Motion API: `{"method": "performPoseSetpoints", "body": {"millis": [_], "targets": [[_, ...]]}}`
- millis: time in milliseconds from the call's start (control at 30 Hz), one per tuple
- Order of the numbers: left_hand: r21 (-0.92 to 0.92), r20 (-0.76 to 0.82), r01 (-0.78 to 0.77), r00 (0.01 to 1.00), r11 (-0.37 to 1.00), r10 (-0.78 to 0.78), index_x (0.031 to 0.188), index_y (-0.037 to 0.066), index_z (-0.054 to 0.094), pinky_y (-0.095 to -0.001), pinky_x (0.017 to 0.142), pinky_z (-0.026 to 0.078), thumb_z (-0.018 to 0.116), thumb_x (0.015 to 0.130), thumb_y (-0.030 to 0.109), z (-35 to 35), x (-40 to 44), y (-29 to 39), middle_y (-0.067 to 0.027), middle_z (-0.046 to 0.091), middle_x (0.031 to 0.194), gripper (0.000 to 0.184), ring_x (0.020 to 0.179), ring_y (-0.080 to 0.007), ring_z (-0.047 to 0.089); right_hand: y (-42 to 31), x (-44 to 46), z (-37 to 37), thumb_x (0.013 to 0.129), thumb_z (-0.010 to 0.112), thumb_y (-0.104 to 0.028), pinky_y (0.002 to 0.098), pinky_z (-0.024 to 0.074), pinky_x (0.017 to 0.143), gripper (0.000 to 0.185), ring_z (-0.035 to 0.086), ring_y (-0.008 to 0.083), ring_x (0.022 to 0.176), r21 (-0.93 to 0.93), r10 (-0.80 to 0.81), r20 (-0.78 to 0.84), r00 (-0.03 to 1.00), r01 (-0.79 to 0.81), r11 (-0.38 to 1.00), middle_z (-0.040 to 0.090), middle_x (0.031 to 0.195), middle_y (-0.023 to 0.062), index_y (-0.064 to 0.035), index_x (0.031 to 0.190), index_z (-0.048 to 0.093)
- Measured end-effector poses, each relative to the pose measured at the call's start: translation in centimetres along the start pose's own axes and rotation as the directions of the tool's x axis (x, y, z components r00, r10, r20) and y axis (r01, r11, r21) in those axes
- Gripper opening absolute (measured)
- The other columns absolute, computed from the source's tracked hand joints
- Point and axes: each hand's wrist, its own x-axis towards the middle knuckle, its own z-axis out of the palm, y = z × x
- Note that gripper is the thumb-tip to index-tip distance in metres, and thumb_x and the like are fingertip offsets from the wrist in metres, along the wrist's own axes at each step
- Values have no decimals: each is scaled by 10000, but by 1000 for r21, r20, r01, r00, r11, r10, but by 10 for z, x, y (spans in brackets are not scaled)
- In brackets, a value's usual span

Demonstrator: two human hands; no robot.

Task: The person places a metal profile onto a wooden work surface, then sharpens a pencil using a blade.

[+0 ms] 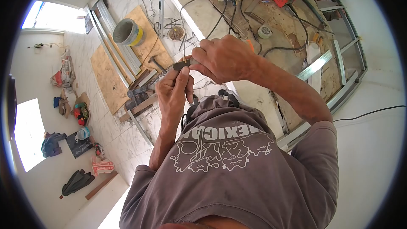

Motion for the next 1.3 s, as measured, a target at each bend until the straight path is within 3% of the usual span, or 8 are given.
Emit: {"method": "performPoseSetpoints", "body": {"millis": [200,300,400,500,600,800,1000,1300], "targets": [[-12,17,56,998,998,-56,898,-32,653,-221,411,322,547,1057,253,-1,-1,-5,-21,550,588,343,450,-66,469,1,0,0,983,591,-386,389,493,468,368,644,271,560,23,-11,-13,1000,11,1000,562,683,108,-46,845,562],[-14,65,49,997,999,-48,988,-54,654,-226,471,407,530,1063,241,-2,0,-4,-62,616,684,329,520,-85,536,2,-1,1,982,593,-383,390,495,470,360,645,271,563,14,3,4,1000,-3,1000,563,683,104,-50,848,563],[-267,122,73,992,961,-41,1175,-80,619,-240,575,490,508,1068,208,0,2,-11,-110,668,835,326,629,-113,603,3,-3,6,982,594,-380,388,496,471,350,646,269,564,26,15,-69,997,-14,1000,565,683,98,-56,852,569],[-296,233,116,971,948,-46,1375,-106,487,-254,657,529,493,1068,172,-7,2,-7,-140,680,952,414,710,-135,630,2,-4,4,981,597,-377,385,497,471,343,652,268,573,28,36,-52,998,-34,999,570,688,96,-57,858,576],[-309,217,76,976,948,-8,1448,-126,388,-252,629,532,488,1067,153,-7,6,-13,-147,688,949,483,686,-133,631,-2,-6,3,979,601,-374,386,496,470,343,654,270,571,45,39,-19,999,-38,998,576,689,97,-54,857,579],[-274,246,64,969,960,6,1466,-148,336,-255,598,545,472,1068,139,-9,7,-14,-167,692,970,510,671,-136,644,-1,-9,2,977,601,-370,387,492,470,350,647,272,545,94,35,-23,999,-33,995,580,680,99,-44,852,580],[-288,318,118,948,951,-21,1487,-136,308,-282,704,604,469,1062,98,-13,10,-13,-163,698,987,511,758,-160,697,2,-10,0,979,596,-359,391,495,475,346,640,289,542,127,15,28,1000,-18,992,590,685,102,-38,849,579],[-239,349,140,936,961,-50,1496,-132,291,-298,737,606,461,1054,58,-14,13,-12,-162,695,998,510,803,-175,704,5,-12,1,974,601,-351,393,488,471,335,626,286,530,143,16,68,998,-26,989,589,683,102,-35,865,587]]}}
